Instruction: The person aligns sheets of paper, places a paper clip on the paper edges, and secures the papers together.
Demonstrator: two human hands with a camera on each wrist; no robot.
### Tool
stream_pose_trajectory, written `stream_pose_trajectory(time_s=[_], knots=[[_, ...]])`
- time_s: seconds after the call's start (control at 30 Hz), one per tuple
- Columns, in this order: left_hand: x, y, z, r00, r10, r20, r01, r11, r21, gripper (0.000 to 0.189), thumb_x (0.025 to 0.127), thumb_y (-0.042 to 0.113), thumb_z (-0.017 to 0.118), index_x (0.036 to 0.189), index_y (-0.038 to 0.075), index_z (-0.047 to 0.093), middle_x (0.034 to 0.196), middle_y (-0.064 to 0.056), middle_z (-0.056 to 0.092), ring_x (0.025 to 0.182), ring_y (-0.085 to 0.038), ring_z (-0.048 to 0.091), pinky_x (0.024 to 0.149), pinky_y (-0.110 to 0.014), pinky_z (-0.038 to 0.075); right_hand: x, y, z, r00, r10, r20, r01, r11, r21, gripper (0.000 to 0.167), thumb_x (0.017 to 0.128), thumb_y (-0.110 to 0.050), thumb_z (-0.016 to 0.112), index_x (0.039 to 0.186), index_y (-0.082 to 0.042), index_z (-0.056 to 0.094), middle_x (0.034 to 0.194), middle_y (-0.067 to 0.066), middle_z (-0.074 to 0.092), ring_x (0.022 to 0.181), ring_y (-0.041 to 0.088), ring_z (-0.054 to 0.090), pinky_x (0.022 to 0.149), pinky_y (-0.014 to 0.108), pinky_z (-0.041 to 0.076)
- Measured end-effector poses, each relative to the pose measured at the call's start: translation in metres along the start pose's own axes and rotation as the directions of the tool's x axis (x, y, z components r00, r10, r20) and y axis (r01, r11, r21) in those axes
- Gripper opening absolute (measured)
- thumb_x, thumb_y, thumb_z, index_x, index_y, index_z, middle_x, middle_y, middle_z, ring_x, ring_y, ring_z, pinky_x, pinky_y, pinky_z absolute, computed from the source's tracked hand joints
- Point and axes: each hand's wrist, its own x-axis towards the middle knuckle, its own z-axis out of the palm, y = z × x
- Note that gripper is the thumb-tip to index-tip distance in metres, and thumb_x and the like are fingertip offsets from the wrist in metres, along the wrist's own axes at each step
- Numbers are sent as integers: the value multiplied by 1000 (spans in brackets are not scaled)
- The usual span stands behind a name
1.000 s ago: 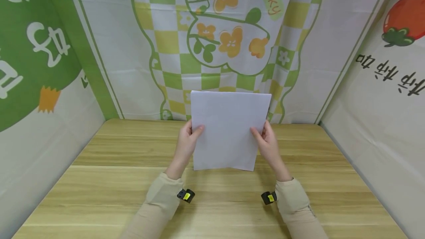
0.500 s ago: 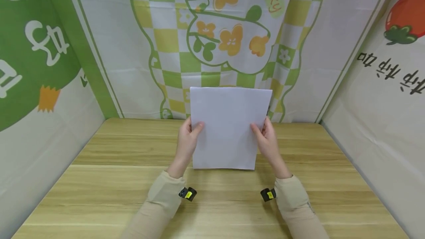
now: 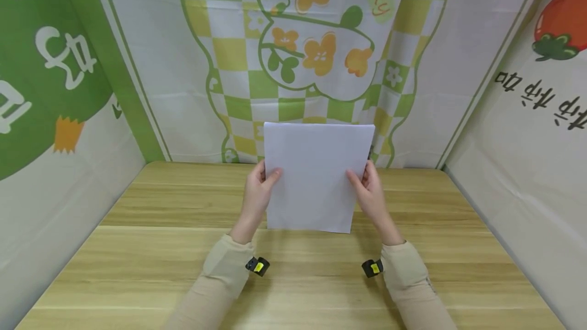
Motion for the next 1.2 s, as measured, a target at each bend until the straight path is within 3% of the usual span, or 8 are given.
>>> stream_pose_trajectory(time_s=[0.3,0.53,0.87,1.2], knots=[[1,-8,-3,999,-28,38,27,999,31,41,91,3,57,130,-4,50,127,-22,57,113,-30,55,98,-42,43,-4,6,-5,997,51,52,-48,997,-65,40,95,-6,55,127,10,39,117,29,55,98,3,57,80,13,48],[1,-12,-8,994,-77,83,71,995,67,43,88,-2,57,131,-3,50,126,-24,57,112,-31,56,97,-41,44,-8,7,-11,985,117,126,-92,977,-191,51,91,-6,61,135,4,37,123,29,55,111,38,57,82,20,50],[1,-19,-12,985,-128,113,115,986,121,47,85,-4,62,130,-1,52,122,-24,60,110,-32,58,96,-42,46,-11,18,-13,980,126,153,-94,976,-198,62,89,-7,65,141,1,33,124,29,55,109,39,58,81,25,51],[-1,-26,-12,986,-121,114,99,978,184,43,85,-5,62,127,-3,54,125,-24,58,116,-35,55,98,-48,44,-13,25,-10,981,123,151,-88,971,-221,65,86,4,64,142,4,31,125,31,52,109,43,57,84,32,53]])
